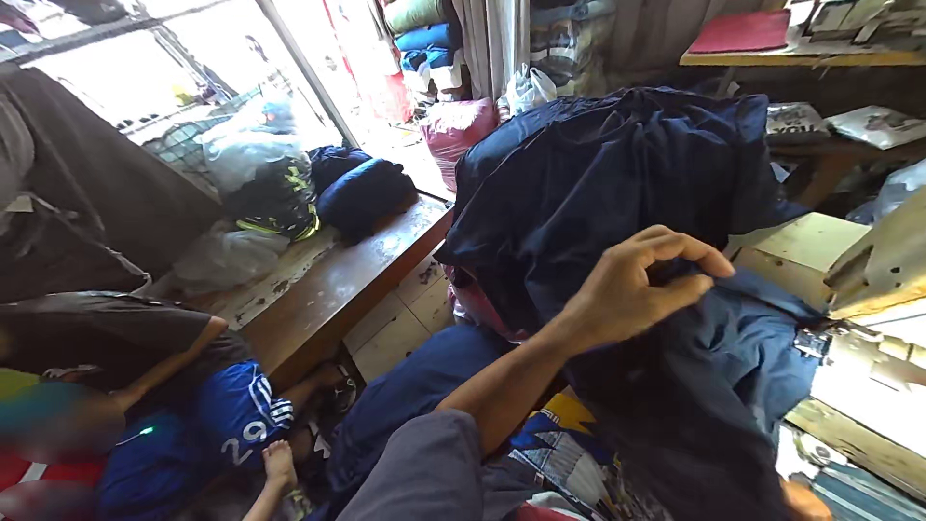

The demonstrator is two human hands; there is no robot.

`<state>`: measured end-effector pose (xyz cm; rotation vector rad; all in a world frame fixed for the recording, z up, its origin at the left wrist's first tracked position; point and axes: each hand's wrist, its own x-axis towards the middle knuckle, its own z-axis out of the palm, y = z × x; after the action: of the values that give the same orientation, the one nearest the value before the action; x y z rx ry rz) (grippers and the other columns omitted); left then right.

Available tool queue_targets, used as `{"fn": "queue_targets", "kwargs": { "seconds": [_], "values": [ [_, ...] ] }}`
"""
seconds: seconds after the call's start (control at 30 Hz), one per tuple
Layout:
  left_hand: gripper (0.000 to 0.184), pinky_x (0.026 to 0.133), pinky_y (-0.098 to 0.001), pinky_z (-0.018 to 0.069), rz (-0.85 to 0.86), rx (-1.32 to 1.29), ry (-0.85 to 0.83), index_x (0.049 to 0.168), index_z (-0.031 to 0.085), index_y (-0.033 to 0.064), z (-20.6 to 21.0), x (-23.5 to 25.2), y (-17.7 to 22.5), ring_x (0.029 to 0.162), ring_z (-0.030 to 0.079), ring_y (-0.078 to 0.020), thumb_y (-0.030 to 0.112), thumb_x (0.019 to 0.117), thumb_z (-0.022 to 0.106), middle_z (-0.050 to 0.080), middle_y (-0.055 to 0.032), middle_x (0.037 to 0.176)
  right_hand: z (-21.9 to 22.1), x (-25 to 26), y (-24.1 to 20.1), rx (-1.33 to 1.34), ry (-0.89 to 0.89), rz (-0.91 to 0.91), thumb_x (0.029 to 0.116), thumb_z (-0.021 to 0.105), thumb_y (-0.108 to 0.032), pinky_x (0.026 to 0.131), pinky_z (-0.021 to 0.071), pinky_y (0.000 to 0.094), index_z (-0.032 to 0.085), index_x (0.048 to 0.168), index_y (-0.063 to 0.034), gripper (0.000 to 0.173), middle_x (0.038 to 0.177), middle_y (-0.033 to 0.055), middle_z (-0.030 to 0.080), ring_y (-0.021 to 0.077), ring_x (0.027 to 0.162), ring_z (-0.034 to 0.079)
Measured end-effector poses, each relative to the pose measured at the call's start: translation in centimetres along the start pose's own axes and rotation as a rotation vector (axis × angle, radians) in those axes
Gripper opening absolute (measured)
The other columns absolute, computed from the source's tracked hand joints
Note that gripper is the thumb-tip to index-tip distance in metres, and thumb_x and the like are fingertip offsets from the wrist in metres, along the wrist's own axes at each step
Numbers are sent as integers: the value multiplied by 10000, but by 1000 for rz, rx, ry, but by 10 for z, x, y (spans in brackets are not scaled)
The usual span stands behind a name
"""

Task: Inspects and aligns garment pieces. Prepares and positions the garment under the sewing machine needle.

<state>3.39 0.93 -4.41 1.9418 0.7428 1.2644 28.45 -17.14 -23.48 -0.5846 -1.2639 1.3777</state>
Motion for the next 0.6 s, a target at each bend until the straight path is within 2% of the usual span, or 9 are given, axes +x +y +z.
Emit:
{"fn": "queue_targets", "kwargs": {
  "seconds": [0.03, 0.1, 0.17, 0.2, 0.3, 0.37, 0.43, 0.5, 0.6],
  "values": [
    [164, 791, -300, 594, -21, 218, 17, 1055, 746, 69, -7, 1, -11, 969, 656, -127, -7, 924, 683, 672, -51, 1067, 16, 20, -6, 60, 103, 44, 837, 839, -318, 715, 587, 205, 741, 1146, -290, 326, 1007, -110, 749, -4, 812, 682],
    [258, 854, -368, 591, -150, 666, -60, 1153, 723, 191, -16, -1, -34, 1106, 617, -185, 105, 911, 738, 593, -42, 1251, 31, 40, -10, 186, 235, 87, 920, 765, -260, 785, 602, 238, 725, 1159, -247, 242, 1029, -57, 755, 35, 873, 705],
    [354, 952, -419, 549, -161, 725, -151, 1231, 714, 231, -12, -7, -46, 1251, 550, -247, 200, 885, 780, 532, -54, 1433, 34, 46, -13, 190, 282, 83, 952, 724, -220, 825, 607, 259, 736, 1149, -196, 199, 1030, -22, 761, 63, 907, 718],
    [336, 1000, -388, 534, -70, 616, -177, 1225, 728, 212, -4, -11, -46, 1275, 549, -221, 213, 893, 777, 550, -47, 1439, 35, 49, -16, 128, 283, 77, 956, 719, -194, 812, 608, 251, 741, 1142, -181, 188, 1017, -19, 763, 64, 893, 718],
    [193, 986, -318, 532, 183, 166, -407, 1101, 762, 76, 27, -17, -35, 1123, 636, -141, 207, 993, 671, 694, -54, 1158, 43, 63, -32, -160, 255, 55, 923, 728, -63, 782, 598, 231, 741, 1135, -146, 228, 987, -45, 761, 55, 844, 703],
    [300, 812, -323, 547, 122, 37, -691, 1002, 747, 53, 36, -18, -36, 874, 673, -113, 284, 1055, 563, 712, -31, 904, 47, 73, -42, -414, 275, 0, 891, 759, -65, 754, 598, 230, 743, 1114, -110, 228, 953, -56, 757, 44, 799, 692],
    [441, 634, -354, 455, 62, 29, -912, 817, 672, 31, 38, -17, -44, 668, 576, -140, 344, 1074, 497, 587, -37, 685, 44, 80, -50, -695, 331, -94, 888, 762, -122, 766, 602, 221, 744, 1089, -65, 209, 961, -33, 749, 33, 819, 690],
    [367, 646, -318, 465, 42, 23, -984, 827, 679, 30, 36, -12, -51, 687, 573, -108, 318, 1034, 584, 599, -30, 705, 33, 83, -59, -841, 397, -101, 900, 765, -187, 709, 577, 193, 744, 1109, -59, 246, 925, -25, 738, 13, 771, 664],
    [139, 760, -271, 573, 43, 59, -910, 966, 741, 78, 29, -6, -51, 829, 666, -55, 214, 937, 744, 715, 4, 879, 17, 78, -59, -601, 462, 37, 846, 816, -174, 645, 563, 223, 732, 1177, -81, 353, 879, -11, 738, 61, 709, 653]
  ]
}}
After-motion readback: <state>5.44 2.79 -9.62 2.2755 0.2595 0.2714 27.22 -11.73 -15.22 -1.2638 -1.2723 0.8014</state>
